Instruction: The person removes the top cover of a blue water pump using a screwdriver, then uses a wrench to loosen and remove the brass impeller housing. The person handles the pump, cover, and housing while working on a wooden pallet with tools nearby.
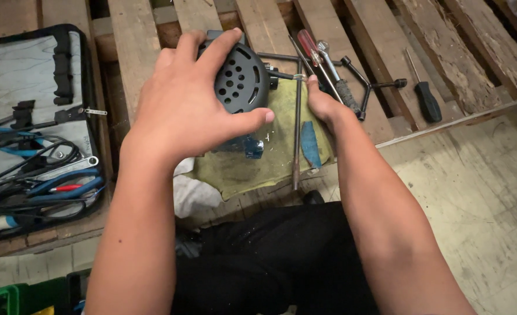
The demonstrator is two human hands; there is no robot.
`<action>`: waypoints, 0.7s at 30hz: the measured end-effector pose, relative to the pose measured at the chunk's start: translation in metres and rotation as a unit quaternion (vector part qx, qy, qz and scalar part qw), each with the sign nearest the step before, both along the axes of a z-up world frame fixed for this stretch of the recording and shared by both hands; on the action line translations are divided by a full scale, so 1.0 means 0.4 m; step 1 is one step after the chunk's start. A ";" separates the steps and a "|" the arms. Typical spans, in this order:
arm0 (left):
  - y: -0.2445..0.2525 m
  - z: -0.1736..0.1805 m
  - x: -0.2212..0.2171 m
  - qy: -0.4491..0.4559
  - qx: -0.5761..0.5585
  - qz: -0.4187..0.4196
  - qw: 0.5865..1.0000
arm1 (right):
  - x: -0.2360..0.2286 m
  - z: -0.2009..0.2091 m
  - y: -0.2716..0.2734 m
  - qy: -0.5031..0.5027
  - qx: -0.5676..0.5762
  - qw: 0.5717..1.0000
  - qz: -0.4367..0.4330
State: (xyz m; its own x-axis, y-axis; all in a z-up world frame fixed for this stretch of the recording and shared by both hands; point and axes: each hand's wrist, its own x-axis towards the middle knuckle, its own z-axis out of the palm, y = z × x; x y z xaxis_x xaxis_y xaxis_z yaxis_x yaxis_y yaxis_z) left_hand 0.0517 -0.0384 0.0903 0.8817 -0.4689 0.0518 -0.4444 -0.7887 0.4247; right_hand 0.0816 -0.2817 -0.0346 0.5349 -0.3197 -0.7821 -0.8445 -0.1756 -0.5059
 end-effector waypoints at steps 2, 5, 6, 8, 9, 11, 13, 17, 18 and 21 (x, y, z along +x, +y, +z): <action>0.000 -0.003 0.002 -0.009 0.000 -0.004 1.000 | 0.007 -0.020 -0.008 -0.029 -0.021 0.999 0.014; -0.002 0.005 0.000 0.004 0.007 0.000 1.000 | 0.001 -0.018 -0.002 -0.032 -0.064 0.997 0.010; -0.001 0.002 0.001 0.007 0.007 0.000 1.000 | 0.002 -0.027 -0.006 -0.030 -0.064 0.997 0.010; 0.001 -0.004 0.006 -0.011 0.002 -0.010 1.000 | 0.007 -0.044 -0.015 -0.035 -0.112 0.992 0.039; 0.002 -0.005 0.005 -0.010 0.002 -0.011 1.000 | 0.001 -0.038 -0.010 -0.034 -0.111 0.992 0.038; 0.002 -0.005 0.006 -0.013 0.000 -0.011 1.000 | -0.010 -0.022 0.000 -0.033 -0.131 0.990 0.044; 0.003 -0.005 0.006 -0.012 -0.001 -0.011 1.000 | -0.007 -0.035 -0.005 -0.034 -0.149 0.987 0.054; 0.004 -0.012 0.008 -0.029 -0.001 -0.011 1.000 | -0.007 -0.045 -0.011 -0.025 -0.195 0.978 0.068; 0.002 -0.010 0.008 -0.030 -0.002 -0.011 0.999 | -0.012 -0.033 -0.005 -0.026 -0.196 0.978 0.067; 0.003 -0.005 0.006 -0.020 0.000 -0.006 1.000 | -0.022 -0.012 0.008 -0.026 -0.194 0.977 0.086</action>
